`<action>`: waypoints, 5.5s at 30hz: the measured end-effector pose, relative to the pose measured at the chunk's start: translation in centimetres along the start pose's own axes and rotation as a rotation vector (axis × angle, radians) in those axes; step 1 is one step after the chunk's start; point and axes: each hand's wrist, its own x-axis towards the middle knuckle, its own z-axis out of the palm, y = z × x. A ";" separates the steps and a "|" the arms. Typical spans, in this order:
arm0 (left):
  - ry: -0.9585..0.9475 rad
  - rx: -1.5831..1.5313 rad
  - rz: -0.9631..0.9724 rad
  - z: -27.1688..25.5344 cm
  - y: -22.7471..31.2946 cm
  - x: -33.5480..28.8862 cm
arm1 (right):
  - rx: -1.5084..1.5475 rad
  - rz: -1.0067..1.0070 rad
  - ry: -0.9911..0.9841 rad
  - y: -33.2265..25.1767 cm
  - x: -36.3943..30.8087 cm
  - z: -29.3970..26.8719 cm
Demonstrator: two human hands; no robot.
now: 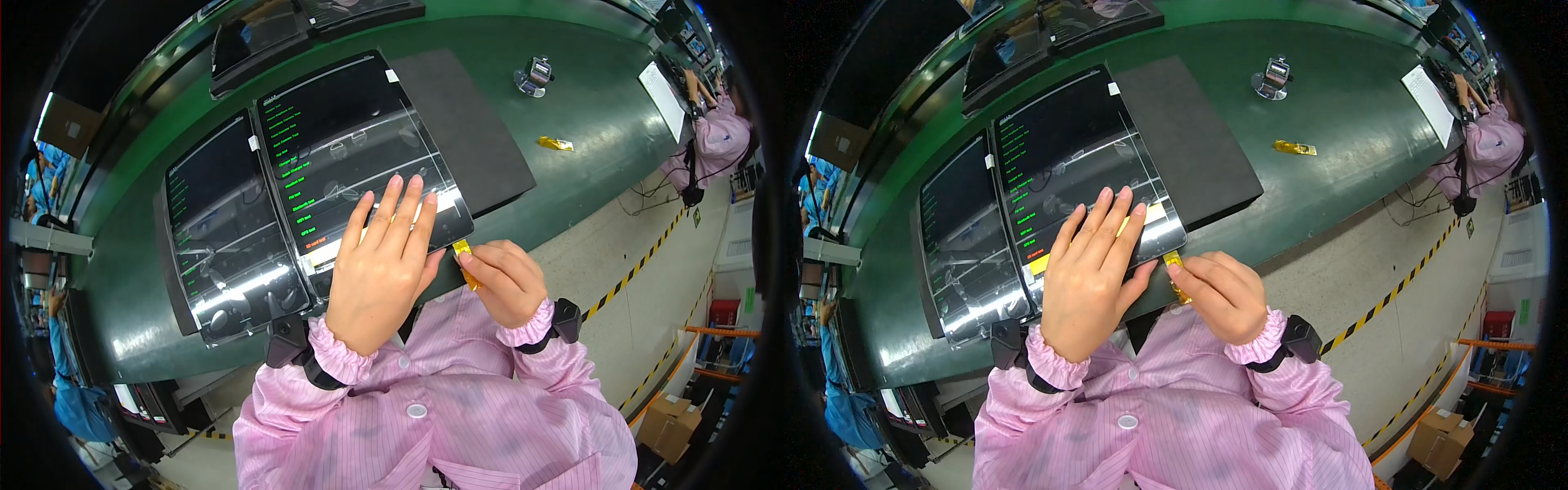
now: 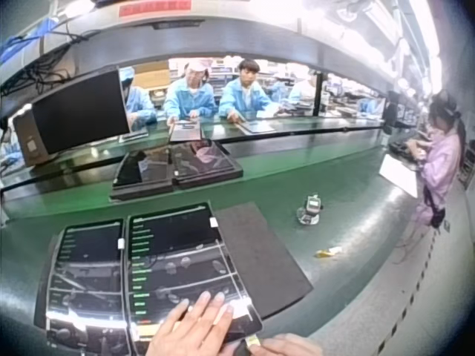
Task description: The worker is testing the screens and hardware functionality of multiple tablet devices by swiping, tapping icons, and observing the display outputs on an industrial assembly line.
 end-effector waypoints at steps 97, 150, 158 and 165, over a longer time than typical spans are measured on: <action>0.596 -1.129 -1.063 -21.4 -37.5 -11.7 | 0.645 0.909 -0.623 9.6 36.8 25.6; 0.130 0.005 -0.091 0.0 -0.1 0.9 | 0.467 1.037 -0.093 -2.9 -1.2 -3.4; 0.132 0.119 -0.122 -9.5 -6.1 -2.8 | -0.525 0.517 -0.144 9.7 4.9 -6.5; 0.028 0.234 -0.249 -10.6 -19.2 -5.0 | 0.065 0.154 -0.293 5.5 15.7 2.1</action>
